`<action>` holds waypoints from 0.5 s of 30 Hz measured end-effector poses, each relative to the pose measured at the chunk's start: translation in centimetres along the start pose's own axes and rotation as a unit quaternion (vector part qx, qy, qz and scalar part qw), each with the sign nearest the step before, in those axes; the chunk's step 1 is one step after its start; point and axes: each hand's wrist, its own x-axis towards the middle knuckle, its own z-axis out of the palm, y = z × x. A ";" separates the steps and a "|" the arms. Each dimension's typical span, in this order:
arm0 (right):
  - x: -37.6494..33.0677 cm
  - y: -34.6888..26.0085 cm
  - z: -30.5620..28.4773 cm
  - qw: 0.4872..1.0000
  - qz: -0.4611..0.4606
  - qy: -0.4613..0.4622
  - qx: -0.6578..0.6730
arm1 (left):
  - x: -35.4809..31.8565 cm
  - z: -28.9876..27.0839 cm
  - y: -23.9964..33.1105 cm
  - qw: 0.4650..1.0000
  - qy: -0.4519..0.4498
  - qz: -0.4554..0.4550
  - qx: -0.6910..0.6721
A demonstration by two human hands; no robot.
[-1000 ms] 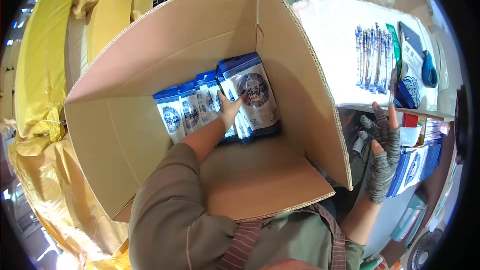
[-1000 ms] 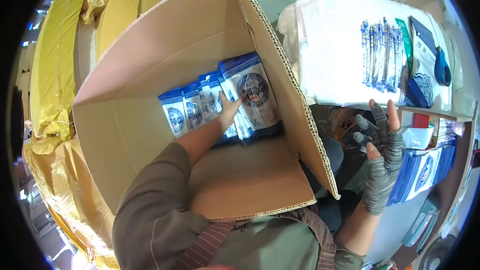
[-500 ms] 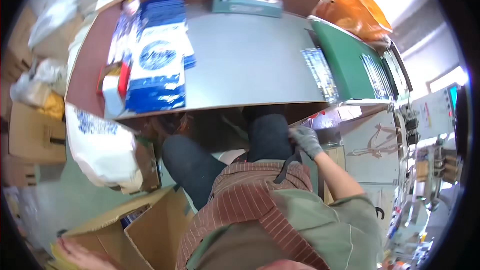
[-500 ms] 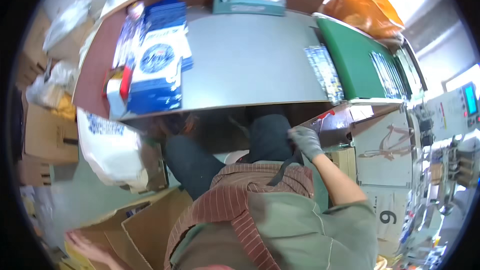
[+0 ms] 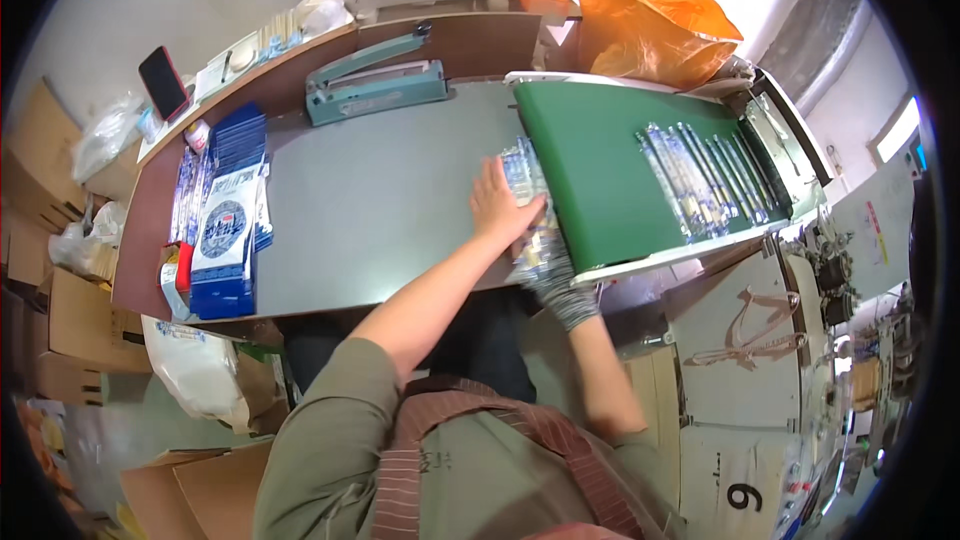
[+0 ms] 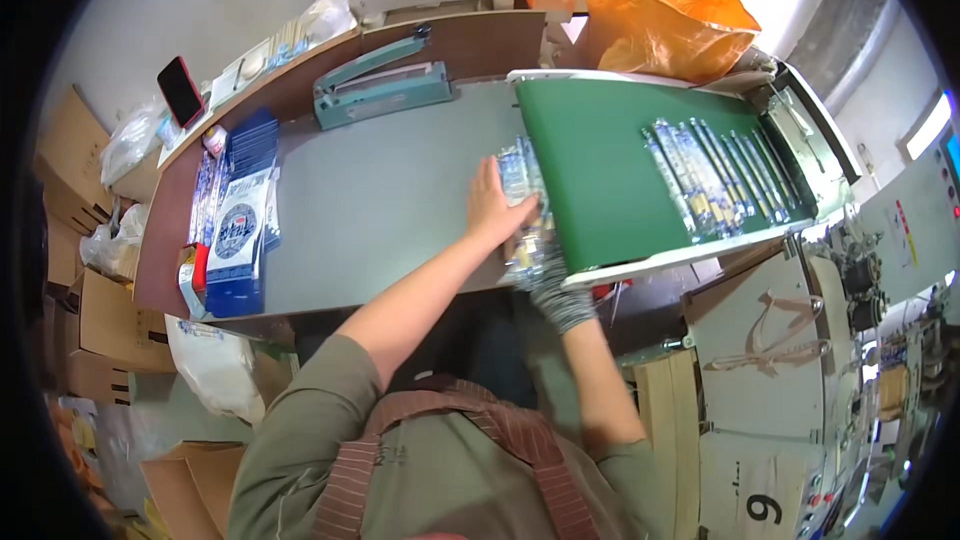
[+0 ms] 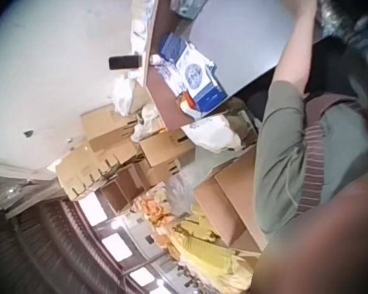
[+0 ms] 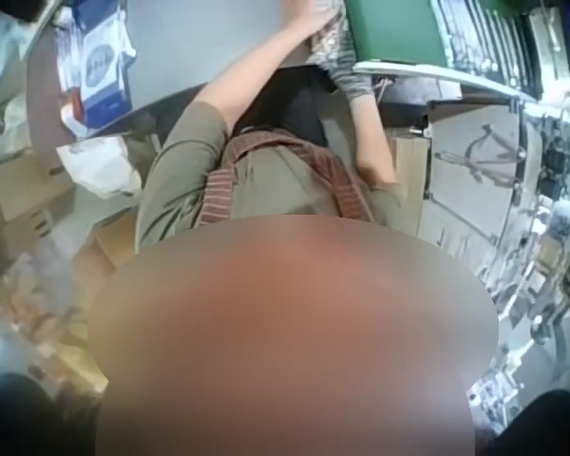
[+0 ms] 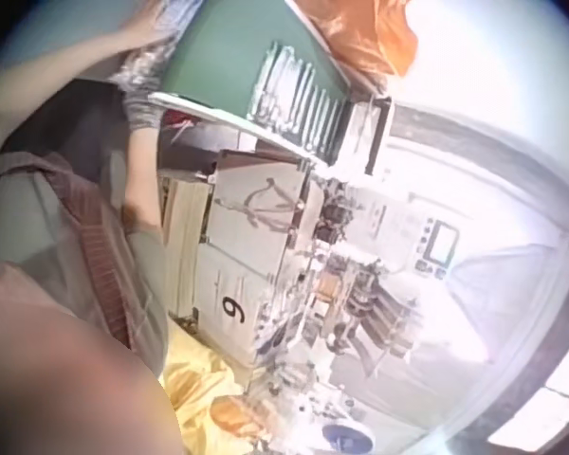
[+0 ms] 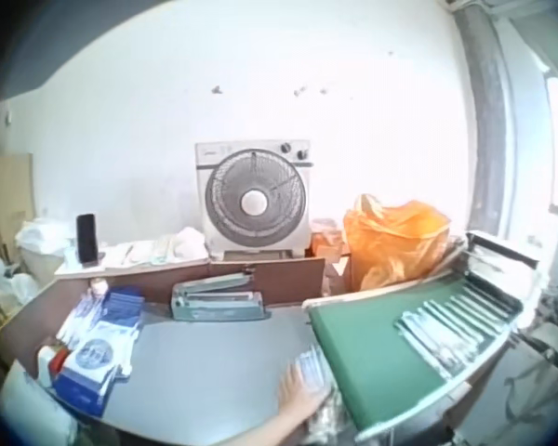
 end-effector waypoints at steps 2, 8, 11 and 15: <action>0.3 -3.2 1.1 0.983 0.005 0.061 -0.175 | 1.6 0.5 0.6 0.996 -0.041 -0.014 0.081; 1.5 -9.8 0.4 0.986 -0.167 0.000 0.016 | 1.4 -4.8 -6.8 0.979 -0.080 0.055 -0.179; 4.4 -13.8 -0.5 0.967 0.038 -0.128 0.217 | -0.7 -13.1 -12.3 0.966 -0.130 -0.026 -0.220; 9.9 -5.1 9.1 0.908 0.063 0.265 0.318 | -1.7 -15.8 -8.1 0.899 -0.022 -0.241 -0.365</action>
